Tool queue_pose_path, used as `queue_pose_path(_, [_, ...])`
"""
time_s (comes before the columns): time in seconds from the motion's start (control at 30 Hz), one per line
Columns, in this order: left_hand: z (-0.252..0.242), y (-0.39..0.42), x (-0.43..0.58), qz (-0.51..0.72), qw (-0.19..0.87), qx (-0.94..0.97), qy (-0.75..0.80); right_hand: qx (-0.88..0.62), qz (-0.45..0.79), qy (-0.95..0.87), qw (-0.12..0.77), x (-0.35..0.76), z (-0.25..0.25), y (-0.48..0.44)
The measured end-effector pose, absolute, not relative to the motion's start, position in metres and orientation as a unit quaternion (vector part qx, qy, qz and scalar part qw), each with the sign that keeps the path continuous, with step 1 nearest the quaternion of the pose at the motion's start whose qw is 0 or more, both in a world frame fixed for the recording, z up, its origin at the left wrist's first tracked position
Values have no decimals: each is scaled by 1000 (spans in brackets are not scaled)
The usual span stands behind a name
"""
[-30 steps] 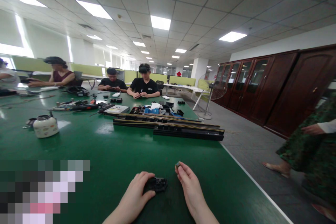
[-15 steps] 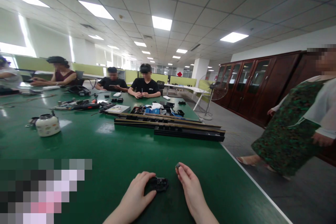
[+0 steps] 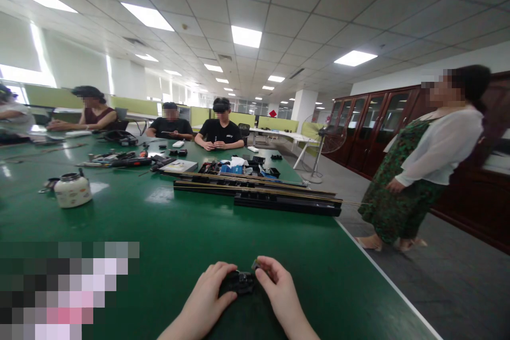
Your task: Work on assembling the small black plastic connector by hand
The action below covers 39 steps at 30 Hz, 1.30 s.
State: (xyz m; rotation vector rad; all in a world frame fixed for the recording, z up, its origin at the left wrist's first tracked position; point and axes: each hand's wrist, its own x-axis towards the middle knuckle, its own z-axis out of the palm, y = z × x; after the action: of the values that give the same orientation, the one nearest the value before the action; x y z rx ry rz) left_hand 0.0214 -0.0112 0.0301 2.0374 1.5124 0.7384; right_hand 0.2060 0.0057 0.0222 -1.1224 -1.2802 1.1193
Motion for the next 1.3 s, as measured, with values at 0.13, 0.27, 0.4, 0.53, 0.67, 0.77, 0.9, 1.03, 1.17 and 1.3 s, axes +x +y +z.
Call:
queue_pose_path(0.13, [30,-11,21,272,246,748,554,-494,415,-597,477,205,25,1])
queue_pose_path(0.27, [26,-10,21,277,245,747,552,-503,365,-645,444,203,33,-6])
queue_pose_path(0.4, [24,-9,20,282,246,746,551,-494,342,-680,421,201,36,-9])
queue_pose_path(0.53, [25,-10,20,280,248,748,548,-497,305,-717,383,199,37,-10])
queue_pose_path(0.67, [24,-9,20,280,245,749,548,-514,259,-754,316,197,38,-12])
queue_pose_path(0.77, [22,-7,20,280,244,748,550,-523,252,-756,304,197,39,-13])
queue_pose_path(0.9, [19,-6,20,283,244,747,550,-526,269,-747,305,199,38,-12])
queue_pose_path(1.03, [17,-6,20,293,247,742,550,-527,288,-730,326,201,37,-11])
queue_pose_path(1.17, [18,-7,20,294,242,743,551,-533,301,-716,336,202,36,-10])
queue_pose_path(1.3, [18,-7,20,292,237,743,554,-533,303,-709,347,202,35,-11])
